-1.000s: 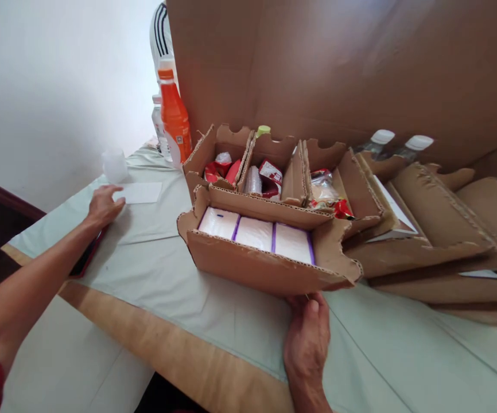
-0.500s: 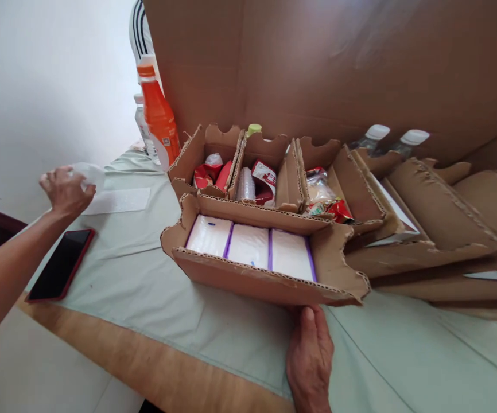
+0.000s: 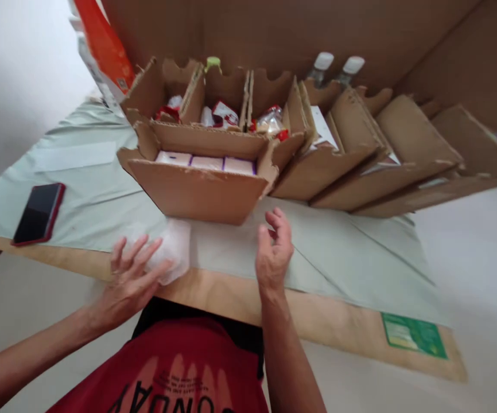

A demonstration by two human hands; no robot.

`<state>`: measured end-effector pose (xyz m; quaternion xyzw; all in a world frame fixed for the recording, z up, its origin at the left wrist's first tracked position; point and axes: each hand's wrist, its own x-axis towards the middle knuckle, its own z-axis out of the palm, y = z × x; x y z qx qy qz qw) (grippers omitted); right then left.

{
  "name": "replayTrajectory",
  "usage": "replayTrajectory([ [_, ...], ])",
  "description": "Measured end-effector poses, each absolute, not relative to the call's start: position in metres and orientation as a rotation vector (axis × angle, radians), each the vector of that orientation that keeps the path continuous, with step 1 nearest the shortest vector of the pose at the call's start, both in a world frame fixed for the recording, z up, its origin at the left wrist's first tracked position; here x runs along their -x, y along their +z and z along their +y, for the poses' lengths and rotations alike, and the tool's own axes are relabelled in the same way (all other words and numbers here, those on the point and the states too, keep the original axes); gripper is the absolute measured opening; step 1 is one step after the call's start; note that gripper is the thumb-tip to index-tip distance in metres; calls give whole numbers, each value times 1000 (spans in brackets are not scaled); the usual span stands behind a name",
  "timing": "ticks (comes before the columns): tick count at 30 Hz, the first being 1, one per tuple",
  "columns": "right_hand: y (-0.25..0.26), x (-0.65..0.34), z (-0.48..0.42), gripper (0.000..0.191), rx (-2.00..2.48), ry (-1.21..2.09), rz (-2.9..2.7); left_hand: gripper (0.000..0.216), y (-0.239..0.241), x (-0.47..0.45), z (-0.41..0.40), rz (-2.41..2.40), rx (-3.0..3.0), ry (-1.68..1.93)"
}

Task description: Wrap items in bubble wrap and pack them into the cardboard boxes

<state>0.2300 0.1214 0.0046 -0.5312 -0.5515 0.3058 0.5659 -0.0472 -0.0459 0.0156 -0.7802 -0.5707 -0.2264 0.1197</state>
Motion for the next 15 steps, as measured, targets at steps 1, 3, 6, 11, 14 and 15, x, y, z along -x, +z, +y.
replayTrajectory([
  [1,12,-232,109,31,1236,673,-1394,44,14,36,-51,-1679,2363,-606],
  [3,27,-232,86,22,1199,649,-1602,45,17,25,-60,-1672,2481,-589],
  [6,45,-221,60,20,1089,677,-1916,42,31,26,-68,-1696,2534,-688],
  [11,50,-183,56,69,992,591,-2332,36,50,47,-70,-1754,2316,-698],
  [14,41,-168,69,74,1152,632,-2399,36,46,62,-72,-1811,2173,-652],
  [15,37,-166,74,70,1193,677,-2393,35,43,66,-73,-1828,2150,-649],
])
